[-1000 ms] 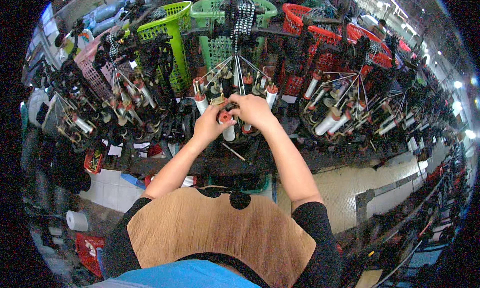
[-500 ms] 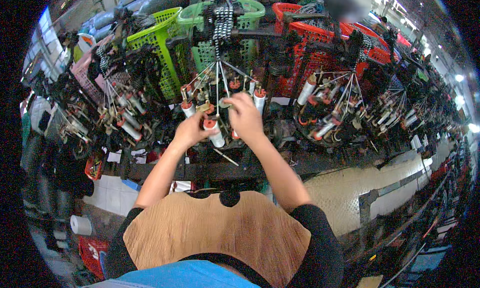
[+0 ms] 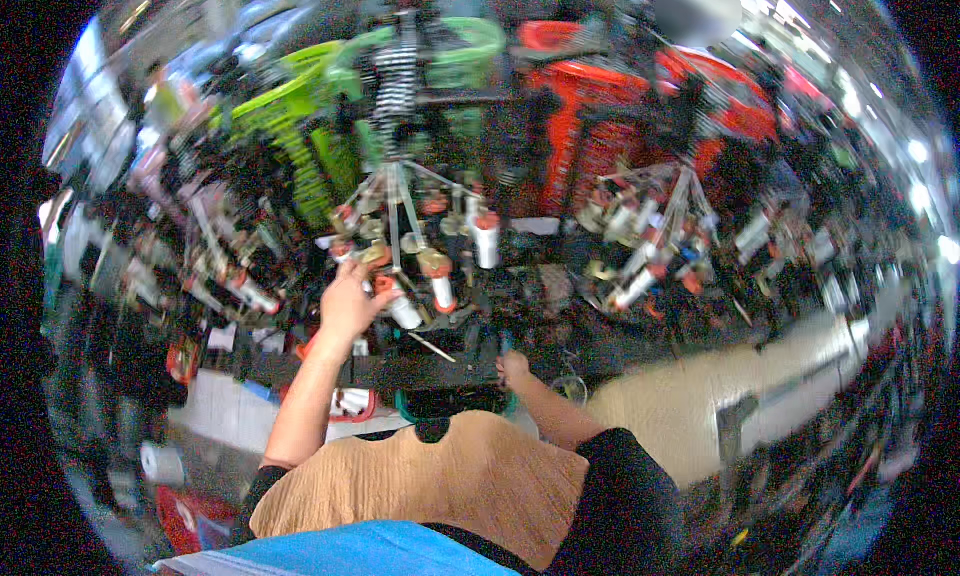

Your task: The person threads white yarn through the guides of a circular knitting machine, then handles a black yarn cone and threads it into the machine. They continue to adjust and thread multiple yarn strands through the machine's tensioners and guides.

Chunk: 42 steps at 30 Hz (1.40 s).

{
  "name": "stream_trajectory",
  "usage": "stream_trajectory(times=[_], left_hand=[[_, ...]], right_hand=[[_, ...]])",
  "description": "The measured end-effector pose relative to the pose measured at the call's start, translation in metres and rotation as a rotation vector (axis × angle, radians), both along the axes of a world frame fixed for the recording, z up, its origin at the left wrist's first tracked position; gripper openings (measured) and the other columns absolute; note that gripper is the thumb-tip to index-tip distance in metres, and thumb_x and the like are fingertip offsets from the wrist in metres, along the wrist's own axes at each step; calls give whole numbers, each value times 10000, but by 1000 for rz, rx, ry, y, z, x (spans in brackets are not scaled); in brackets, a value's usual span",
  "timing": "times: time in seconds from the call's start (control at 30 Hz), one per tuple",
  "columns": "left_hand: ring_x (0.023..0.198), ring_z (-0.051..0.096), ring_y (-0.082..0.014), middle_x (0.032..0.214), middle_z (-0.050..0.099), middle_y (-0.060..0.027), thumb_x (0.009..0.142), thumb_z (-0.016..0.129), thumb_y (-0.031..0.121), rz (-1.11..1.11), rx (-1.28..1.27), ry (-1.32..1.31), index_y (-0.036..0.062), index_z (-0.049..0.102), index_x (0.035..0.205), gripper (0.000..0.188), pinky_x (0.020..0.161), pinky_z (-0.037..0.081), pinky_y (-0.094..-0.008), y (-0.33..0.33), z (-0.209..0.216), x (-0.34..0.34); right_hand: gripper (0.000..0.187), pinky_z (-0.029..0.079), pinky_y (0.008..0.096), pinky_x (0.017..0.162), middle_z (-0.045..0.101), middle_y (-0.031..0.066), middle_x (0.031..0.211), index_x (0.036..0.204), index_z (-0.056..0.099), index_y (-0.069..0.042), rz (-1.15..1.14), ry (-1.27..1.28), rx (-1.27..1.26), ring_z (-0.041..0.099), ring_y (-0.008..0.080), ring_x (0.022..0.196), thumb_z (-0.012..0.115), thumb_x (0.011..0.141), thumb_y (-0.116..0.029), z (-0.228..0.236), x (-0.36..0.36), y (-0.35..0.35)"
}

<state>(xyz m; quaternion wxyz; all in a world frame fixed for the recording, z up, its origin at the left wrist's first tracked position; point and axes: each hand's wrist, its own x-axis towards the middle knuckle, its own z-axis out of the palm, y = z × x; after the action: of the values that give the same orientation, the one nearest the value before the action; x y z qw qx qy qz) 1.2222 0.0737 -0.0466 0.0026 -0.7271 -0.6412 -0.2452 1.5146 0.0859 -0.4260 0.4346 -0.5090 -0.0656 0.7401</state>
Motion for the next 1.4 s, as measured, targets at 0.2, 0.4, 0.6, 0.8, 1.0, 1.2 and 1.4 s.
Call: stream_trajectory(times=[0.2,0.4,0.6,0.8,1.0,1.2,1.4], left_hand=[[945,602,-345,1099,530,-188,712,637,26,31,45,-350,46,590,1132,423,812,517,-400,-85,-47,-38],[813,685,-279,853,689,-153,751,703,154,633,-489,-278,61,701,1058,320,739,534,-394,-262,-59,-109],[741,648,-358,692,628,-176,749,736,289,851,-321,-209,52,654,767,251,705,516,-466,-404,-89,-142],[783,698,-359,857,709,-192,683,713,166,1185,-627,-71,50,727,869,219,738,558,-445,-605,-101,-213],[1317,450,-369,1469,447,-141,761,781,429,1328,-1002,327,98,434,1422,817,1019,448,-491,-678,-158,-252],[1382,362,-418,1500,408,-170,871,675,417,506,-912,-87,110,455,1433,678,1141,331,-464,-492,-217,-228],[1376,359,-440,1474,424,-219,872,680,378,-59,-632,-101,103,459,1429,659,1151,308,-475,-354,-179,-136]], right_hand=[[307,334,322,458,546,91,701,872,514,-81,167,-119,-263,459,211,531,383,985,-334,39,20,16],[464,358,302,441,591,66,698,808,574,-128,16,-205,-449,477,182,530,295,971,-461,43,10,19],[250,371,287,453,533,20,686,814,478,-156,243,-143,-137,453,156,530,404,964,-342,13,24,10],[246,418,326,514,527,33,707,843,482,-146,193,-334,-235,478,185,567,400,971,-338,2,34,-25],[238,477,376,623,549,43,798,974,510,-148,44,-480,-177,551,222,675,403,978,-360,16,9,-130],[401,483,423,853,574,87,1254,1371,461,-129,-93,-428,-91,615,222,961,424,1006,-292,62,-6,-230],[391,514,481,745,506,140,1284,1373,446,-112,-522,-318,-62,593,277,971,367,1001,-201,111,65,-296]])
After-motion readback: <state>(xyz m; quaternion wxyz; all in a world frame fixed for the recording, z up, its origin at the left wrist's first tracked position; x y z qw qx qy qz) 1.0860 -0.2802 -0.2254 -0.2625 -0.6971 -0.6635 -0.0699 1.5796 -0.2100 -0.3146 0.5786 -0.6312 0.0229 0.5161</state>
